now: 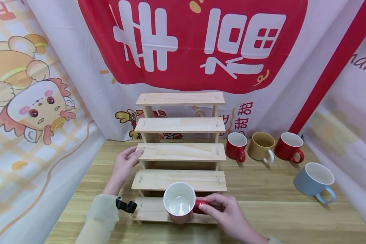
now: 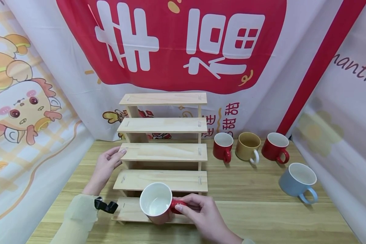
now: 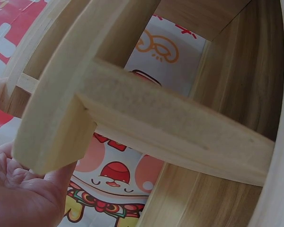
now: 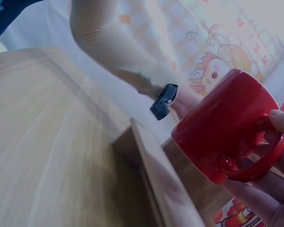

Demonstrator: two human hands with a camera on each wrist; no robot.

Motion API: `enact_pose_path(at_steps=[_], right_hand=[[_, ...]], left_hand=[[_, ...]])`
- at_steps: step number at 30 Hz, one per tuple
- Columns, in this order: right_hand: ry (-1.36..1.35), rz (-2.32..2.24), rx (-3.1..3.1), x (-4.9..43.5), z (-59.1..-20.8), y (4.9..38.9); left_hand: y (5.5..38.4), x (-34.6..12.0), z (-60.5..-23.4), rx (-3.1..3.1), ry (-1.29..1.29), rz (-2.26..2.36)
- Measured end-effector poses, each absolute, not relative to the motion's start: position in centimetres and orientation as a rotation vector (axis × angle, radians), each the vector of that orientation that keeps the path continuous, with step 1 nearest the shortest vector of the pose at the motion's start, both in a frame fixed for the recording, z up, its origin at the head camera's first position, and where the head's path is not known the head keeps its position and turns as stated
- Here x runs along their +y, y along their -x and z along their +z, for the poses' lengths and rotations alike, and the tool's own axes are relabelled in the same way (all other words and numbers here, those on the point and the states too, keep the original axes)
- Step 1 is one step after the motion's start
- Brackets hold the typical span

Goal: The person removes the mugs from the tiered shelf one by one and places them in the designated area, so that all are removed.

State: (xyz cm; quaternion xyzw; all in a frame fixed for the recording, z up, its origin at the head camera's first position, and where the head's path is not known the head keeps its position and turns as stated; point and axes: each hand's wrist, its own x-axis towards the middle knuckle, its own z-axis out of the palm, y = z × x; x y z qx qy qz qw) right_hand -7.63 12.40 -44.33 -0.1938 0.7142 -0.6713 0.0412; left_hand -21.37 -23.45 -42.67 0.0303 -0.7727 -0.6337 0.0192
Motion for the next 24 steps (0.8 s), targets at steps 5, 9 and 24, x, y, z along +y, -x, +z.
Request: enact_pose_path(at_steps=[5, 9, 24], right_hand=[[0.545, -2.039, 2.214, 12.8, -43.4, 7.6], [0.492, -2.044, 2.222, 13.4, -42.7, 7.6], [0.531, -2.141, 2.379, 16.3, -41.4, 8.0]], left_hand=[[21.4, -23.4, -42.7, -2.398, -0.092, -1.965], [21.4, -23.5, -42.7, -2.397, -0.088, -1.964], [21.4, -23.4, -42.7, -2.394, -0.075, -1.959]])
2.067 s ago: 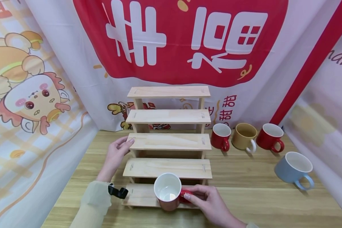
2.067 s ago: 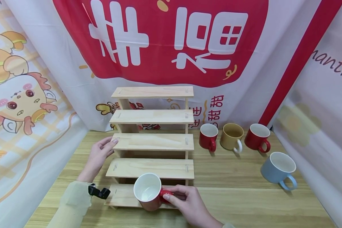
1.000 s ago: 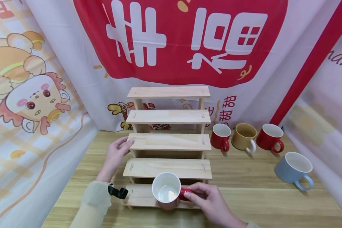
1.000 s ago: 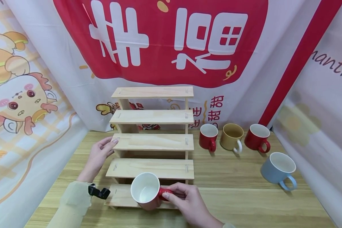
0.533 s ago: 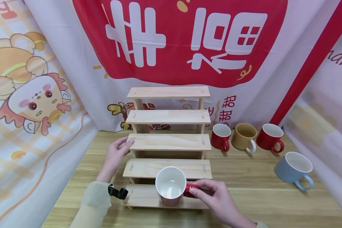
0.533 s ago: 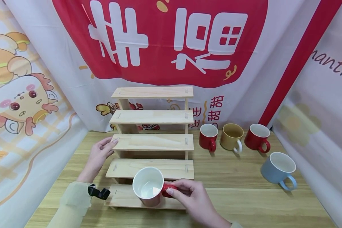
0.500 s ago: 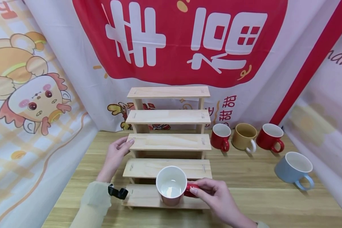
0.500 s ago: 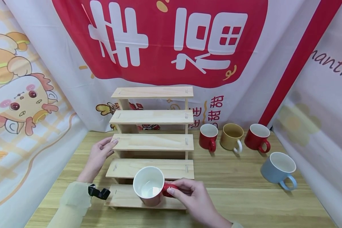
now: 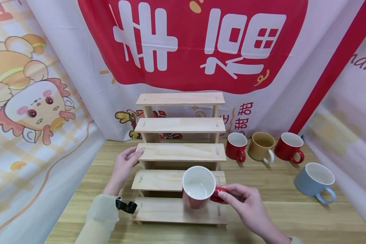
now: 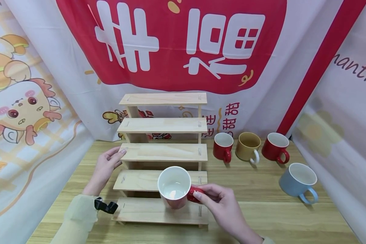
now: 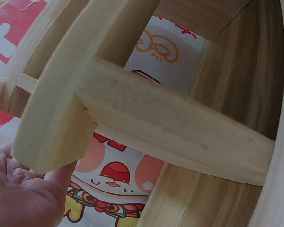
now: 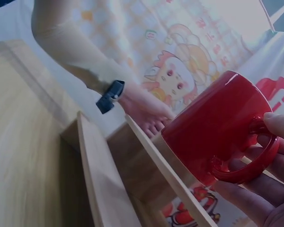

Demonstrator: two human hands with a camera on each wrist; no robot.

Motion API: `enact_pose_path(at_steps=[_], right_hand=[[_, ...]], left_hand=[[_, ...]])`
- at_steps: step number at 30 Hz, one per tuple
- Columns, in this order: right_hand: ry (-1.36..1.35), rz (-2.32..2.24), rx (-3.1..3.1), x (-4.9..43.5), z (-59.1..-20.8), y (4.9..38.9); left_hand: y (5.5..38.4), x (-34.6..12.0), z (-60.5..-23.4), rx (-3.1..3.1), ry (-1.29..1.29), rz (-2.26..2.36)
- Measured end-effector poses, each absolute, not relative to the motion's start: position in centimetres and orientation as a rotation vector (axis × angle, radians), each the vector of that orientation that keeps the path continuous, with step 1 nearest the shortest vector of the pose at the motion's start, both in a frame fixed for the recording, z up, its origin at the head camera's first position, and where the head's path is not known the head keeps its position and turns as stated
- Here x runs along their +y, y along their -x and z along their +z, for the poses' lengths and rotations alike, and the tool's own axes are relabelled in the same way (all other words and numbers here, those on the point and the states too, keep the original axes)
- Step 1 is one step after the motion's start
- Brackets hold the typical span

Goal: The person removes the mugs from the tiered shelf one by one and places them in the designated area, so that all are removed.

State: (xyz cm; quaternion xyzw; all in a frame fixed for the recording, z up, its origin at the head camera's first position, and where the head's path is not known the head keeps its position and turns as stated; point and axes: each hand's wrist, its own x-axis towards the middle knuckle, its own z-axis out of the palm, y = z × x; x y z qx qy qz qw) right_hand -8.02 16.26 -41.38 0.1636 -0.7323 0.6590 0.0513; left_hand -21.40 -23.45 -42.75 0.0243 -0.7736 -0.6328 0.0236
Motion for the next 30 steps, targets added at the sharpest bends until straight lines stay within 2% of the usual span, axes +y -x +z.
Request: enact_pose_path(at_steps=[12, 30], right_hand=[[-0.242, 1.894, -2.291, 18.4, -40.7, 8.4], [-0.051, 1.834, -2.267, 22.8, -41.4, 8.4]], left_hand=[[21.5, -23.5, -42.8, -2.391, -0.091, -1.968], [21.4, -23.6, -42.7, -2.398, -0.09, -1.963]])
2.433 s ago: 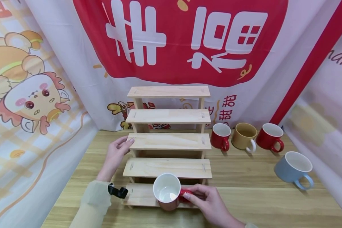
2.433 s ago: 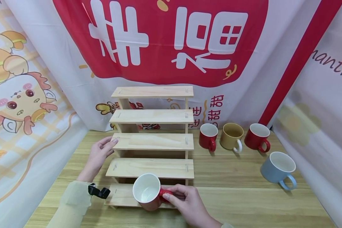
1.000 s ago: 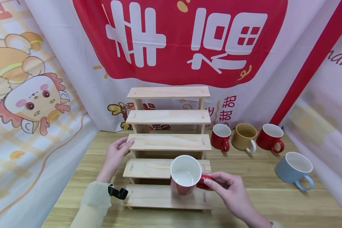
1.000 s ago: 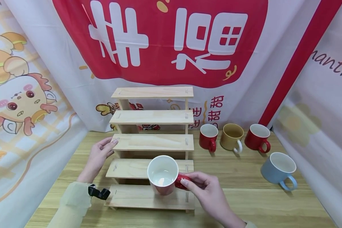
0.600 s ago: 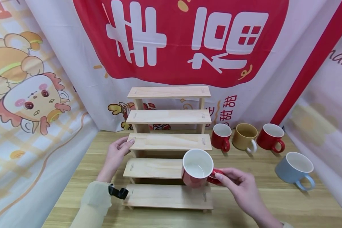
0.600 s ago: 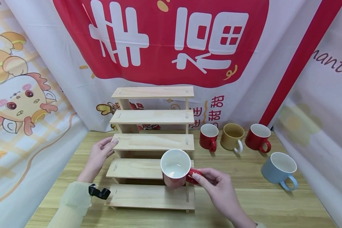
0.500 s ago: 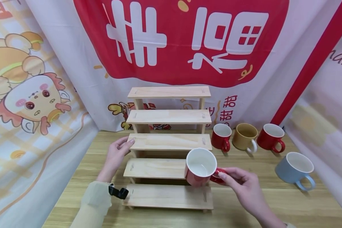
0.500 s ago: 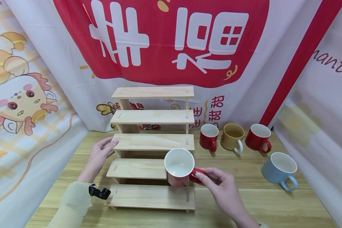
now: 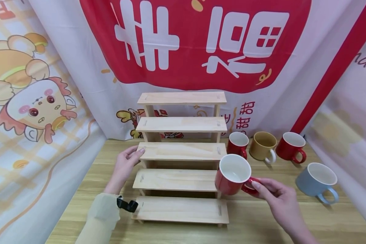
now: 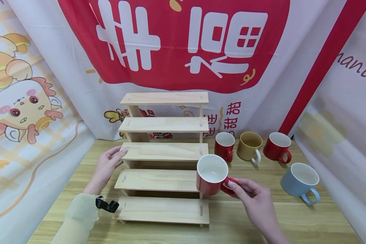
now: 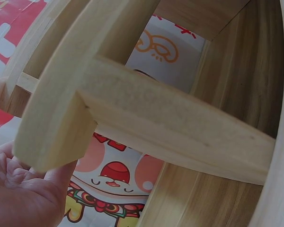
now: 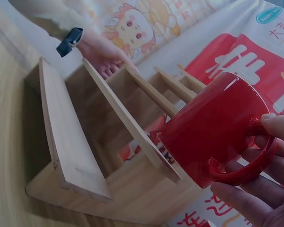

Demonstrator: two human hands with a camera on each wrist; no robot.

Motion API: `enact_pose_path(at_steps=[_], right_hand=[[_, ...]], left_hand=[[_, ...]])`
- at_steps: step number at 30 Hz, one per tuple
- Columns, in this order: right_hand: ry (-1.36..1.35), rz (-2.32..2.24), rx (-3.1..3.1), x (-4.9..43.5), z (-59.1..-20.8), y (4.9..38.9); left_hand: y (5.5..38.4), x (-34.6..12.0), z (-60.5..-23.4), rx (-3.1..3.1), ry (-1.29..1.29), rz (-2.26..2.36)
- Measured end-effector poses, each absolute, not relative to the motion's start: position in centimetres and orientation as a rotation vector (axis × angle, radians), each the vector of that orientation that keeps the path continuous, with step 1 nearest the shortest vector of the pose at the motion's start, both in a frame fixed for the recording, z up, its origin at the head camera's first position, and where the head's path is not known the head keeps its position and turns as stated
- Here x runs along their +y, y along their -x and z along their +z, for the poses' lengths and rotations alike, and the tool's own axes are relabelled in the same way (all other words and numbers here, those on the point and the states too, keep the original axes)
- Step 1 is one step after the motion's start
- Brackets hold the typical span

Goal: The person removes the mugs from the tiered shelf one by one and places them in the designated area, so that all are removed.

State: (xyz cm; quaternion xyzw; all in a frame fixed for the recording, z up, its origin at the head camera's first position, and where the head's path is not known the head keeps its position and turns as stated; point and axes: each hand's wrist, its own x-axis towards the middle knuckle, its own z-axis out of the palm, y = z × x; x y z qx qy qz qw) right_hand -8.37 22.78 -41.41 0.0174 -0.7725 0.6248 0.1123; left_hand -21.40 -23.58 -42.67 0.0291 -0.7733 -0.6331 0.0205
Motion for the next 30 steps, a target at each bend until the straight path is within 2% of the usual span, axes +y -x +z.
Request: enact_pose_path(at_steps=[8, 30], right_hand=[[0.057, 1.764, -2.255, 24.8, -41.6, 8.2], [0.243, 1.953, -1.875, 30.0, -42.6, 8.4]], left_hand=[[21.3, -23.4, -42.5, -2.403, -0.099, -1.956], [21.3, -23.4, -42.6, -2.387, -0.092, -1.948]])
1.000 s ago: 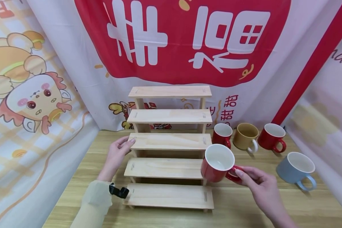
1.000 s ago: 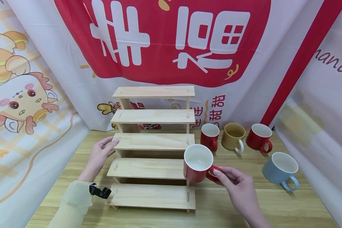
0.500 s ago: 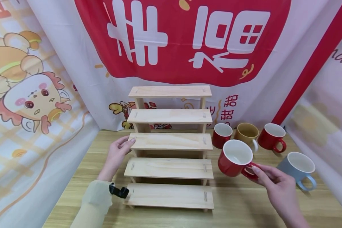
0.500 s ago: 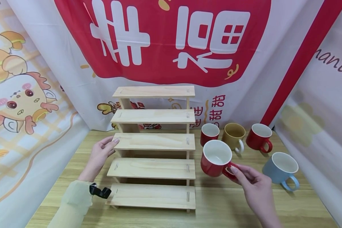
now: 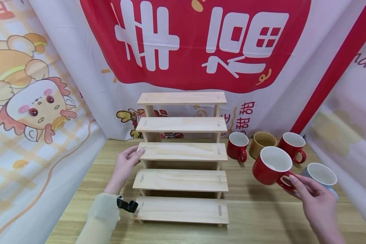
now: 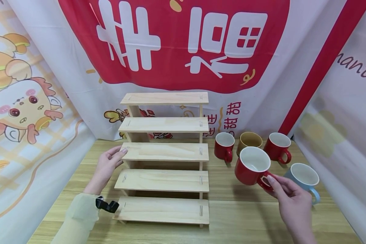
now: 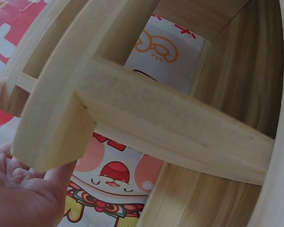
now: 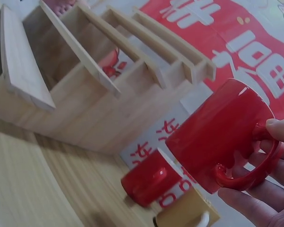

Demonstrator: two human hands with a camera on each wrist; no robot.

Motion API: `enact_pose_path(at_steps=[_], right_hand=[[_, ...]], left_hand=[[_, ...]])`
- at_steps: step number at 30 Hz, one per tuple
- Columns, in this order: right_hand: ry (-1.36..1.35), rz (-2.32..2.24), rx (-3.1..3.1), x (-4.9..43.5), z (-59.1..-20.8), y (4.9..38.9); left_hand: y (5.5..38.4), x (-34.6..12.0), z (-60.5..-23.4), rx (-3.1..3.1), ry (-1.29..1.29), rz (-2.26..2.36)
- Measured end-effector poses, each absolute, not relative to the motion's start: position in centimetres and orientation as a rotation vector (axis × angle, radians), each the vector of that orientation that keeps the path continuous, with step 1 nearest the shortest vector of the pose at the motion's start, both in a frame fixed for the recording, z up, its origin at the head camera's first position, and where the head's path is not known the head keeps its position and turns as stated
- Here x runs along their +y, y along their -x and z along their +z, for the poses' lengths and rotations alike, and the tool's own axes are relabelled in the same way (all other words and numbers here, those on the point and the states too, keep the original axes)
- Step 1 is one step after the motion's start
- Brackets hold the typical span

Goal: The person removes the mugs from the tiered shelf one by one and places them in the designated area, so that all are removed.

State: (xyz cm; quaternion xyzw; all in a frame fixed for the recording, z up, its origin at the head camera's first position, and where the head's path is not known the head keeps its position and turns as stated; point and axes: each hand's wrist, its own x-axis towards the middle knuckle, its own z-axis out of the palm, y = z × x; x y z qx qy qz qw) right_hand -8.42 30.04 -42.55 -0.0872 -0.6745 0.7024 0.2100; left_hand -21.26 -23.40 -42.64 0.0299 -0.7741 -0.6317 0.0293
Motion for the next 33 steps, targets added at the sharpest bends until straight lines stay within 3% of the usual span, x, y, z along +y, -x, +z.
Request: enact_pose_path(at_steps=[33], right_hand=[[0.676, 1.974, -1.724, 34.5, -48.6, 9.2]], left_hand=[[21.1, -23.2, -42.6, -2.369, -0.079, -1.925]])
